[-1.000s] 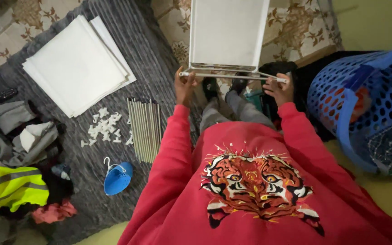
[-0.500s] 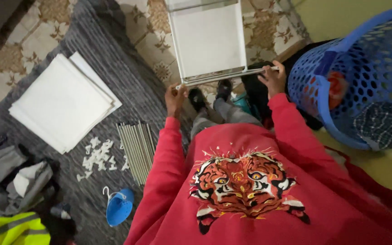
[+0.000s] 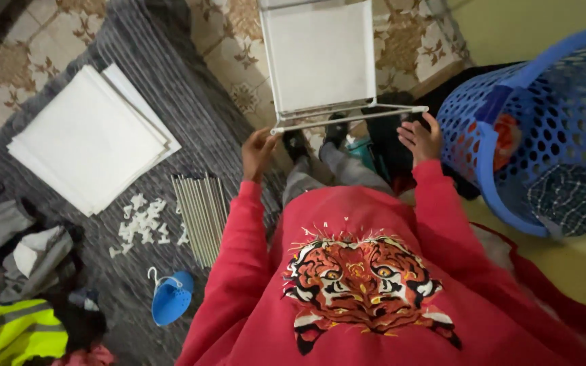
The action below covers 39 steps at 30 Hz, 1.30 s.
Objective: Assembling a modular plastic storage shelf with metal support rods and connectors.
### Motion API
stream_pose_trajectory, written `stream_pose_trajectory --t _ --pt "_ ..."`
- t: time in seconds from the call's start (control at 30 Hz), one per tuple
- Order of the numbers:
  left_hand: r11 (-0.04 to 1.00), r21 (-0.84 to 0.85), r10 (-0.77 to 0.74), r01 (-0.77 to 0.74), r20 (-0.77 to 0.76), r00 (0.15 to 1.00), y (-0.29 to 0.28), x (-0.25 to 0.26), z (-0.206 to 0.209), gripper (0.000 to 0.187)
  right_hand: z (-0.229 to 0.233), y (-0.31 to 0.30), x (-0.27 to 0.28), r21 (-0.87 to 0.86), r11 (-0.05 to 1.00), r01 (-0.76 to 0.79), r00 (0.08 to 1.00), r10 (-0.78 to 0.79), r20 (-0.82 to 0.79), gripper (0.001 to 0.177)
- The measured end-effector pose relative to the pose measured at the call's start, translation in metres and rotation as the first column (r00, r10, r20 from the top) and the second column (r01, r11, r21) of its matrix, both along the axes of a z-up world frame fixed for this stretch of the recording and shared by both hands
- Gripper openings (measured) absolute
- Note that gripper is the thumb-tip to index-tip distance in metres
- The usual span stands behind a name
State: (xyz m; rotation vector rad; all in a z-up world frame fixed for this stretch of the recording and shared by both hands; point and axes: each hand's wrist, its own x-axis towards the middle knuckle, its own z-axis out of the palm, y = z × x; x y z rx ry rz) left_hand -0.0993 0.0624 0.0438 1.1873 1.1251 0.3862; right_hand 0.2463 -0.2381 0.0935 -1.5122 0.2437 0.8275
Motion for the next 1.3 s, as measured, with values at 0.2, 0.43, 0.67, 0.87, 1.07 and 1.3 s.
stream_pose_trajectory --t 0.2,0.43,0.67,0.87,1.07,1.3 --pt "0.998 -0.027 -0.061 0.064 0.089 0.994 0.007 0.008 0.039 0.041 0.005 0.012 -0.002 -0.048 0.999 0.014 1.0 -0.014 0.014 0.073" --pt "0.984 -0.135 0.105 -0.115 -0.079 0.991 0.003 0.028 0.053 0.039 0.01 0.03 0.006 -0.161 0.985 0.062 0.998 -0.06 0.016 0.062" --pt "0.994 -0.063 0.088 -0.094 -0.093 0.992 0.004 0.026 0.043 0.037 0.008 0.04 0.01 -0.167 0.985 0.046 0.999 -0.04 0.035 0.071" --pt "0.991 -0.08 0.099 -0.109 -0.12 0.988 0.005 0.032 0.038 0.031 0.007 0.039 0.017 -0.151 0.988 0.017 0.998 -0.009 0.055 0.069" --pt "0.986 -0.093 0.127 -0.136 -0.102 0.987 0.003 0.033 0.032 0.03 -0.004 0.036 0.023 -0.162 0.987 0.004 0.999 0.002 0.037 0.062" --pt "0.988 -0.086 0.125 -0.131 -0.07 0.99 0.002 0.031 0.023 0.031 -0.016 0.03 0.027 -0.133 0.991 0.001 0.999 0.005 0.04 0.064"
